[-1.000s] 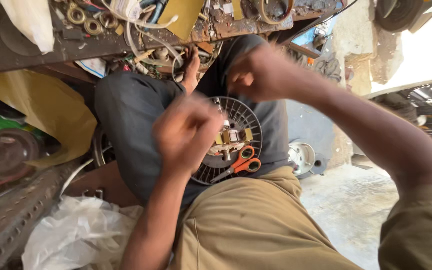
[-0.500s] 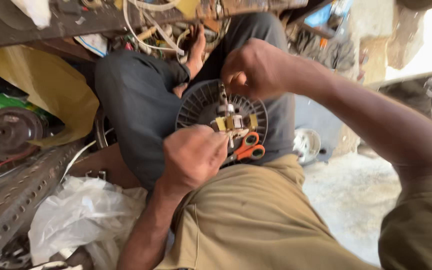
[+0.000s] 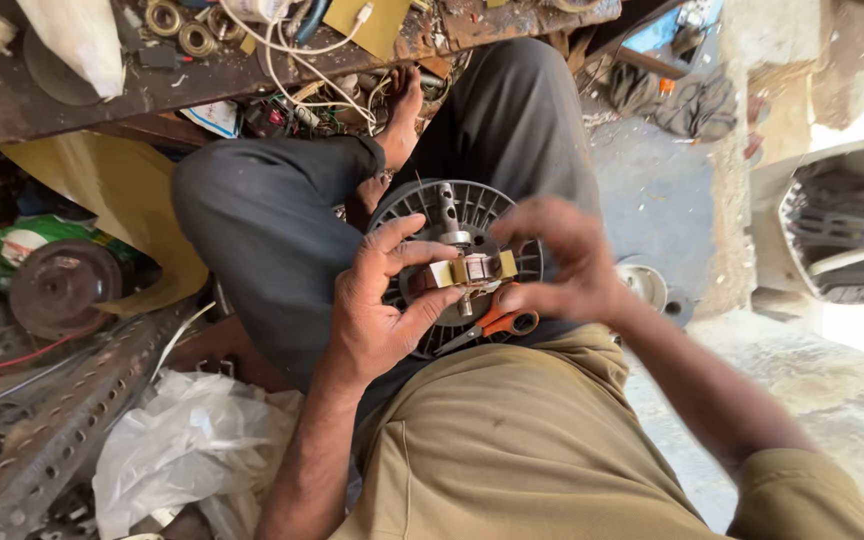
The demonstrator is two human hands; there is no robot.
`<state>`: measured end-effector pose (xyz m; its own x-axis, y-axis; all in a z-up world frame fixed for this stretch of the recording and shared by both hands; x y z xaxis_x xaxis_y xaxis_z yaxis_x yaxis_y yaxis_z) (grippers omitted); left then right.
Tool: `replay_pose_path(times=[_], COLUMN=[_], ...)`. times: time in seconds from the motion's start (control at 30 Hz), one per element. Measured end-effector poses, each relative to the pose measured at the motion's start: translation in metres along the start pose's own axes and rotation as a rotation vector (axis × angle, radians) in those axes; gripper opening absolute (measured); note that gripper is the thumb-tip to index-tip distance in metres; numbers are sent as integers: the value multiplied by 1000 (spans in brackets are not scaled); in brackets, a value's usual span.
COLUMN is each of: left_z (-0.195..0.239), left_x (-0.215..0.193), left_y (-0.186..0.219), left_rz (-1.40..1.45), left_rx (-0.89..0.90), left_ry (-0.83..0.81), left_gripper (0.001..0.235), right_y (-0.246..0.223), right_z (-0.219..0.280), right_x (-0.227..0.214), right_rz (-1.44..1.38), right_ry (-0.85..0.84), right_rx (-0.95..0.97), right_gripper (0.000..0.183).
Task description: The person applies tape to a fan stator, uses scissors to cut the tape, and wraps wires around the stator components while sitting on the floor.
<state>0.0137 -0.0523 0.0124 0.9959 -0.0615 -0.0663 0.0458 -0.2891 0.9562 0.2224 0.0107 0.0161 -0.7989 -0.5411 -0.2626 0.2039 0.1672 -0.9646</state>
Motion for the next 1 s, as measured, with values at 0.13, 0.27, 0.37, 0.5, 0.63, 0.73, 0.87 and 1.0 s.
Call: replay_pose_path(times=[0.13,0.27,0.37,0.5,0.63,0.73,0.87,1.0], left_z=[-1,0,0,-5,-17,-17,-19,-9], left_x=[-1,-2,-2,-1,-1,6,8,14], left_y=[3,3,1,2,34,48,37,31], left_rz=[-122,-182,-183,-107,-324,-463,-367,-321], left_rx=[55,89,98,24,265,402,439,405], left_ry=[13,27,13,4,-57,-102,-86,80], left_gripper=[68,68,66,61,47,30,24,21], right_y=[19,29,30,24,-10,-32,-34,-30], right_z=[17,17,17,9,10,21,21,19], right_x=[20,24,22,20,11,12,27,34], right_rz=[-66,-159,-167,-168,58,317,387,189], right_ry=[102,107,66,31,179,279,379,430], right_rx=[97,108,124,174,-4,-251,-260,-227], right_gripper=[38,33,32,33,47,34,27,21])
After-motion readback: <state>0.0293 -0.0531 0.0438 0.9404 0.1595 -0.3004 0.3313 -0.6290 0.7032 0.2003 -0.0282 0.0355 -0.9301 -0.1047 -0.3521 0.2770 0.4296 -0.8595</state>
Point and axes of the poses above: each hand's wrist, its own z-axis away from the middle knuckle, its own x-axis out of the palm, y = z × x, the point moved 6 cm from there along -z, towards the middle knuckle, and after that the axes turned 10 degrees about x, right-handed, at the moved point
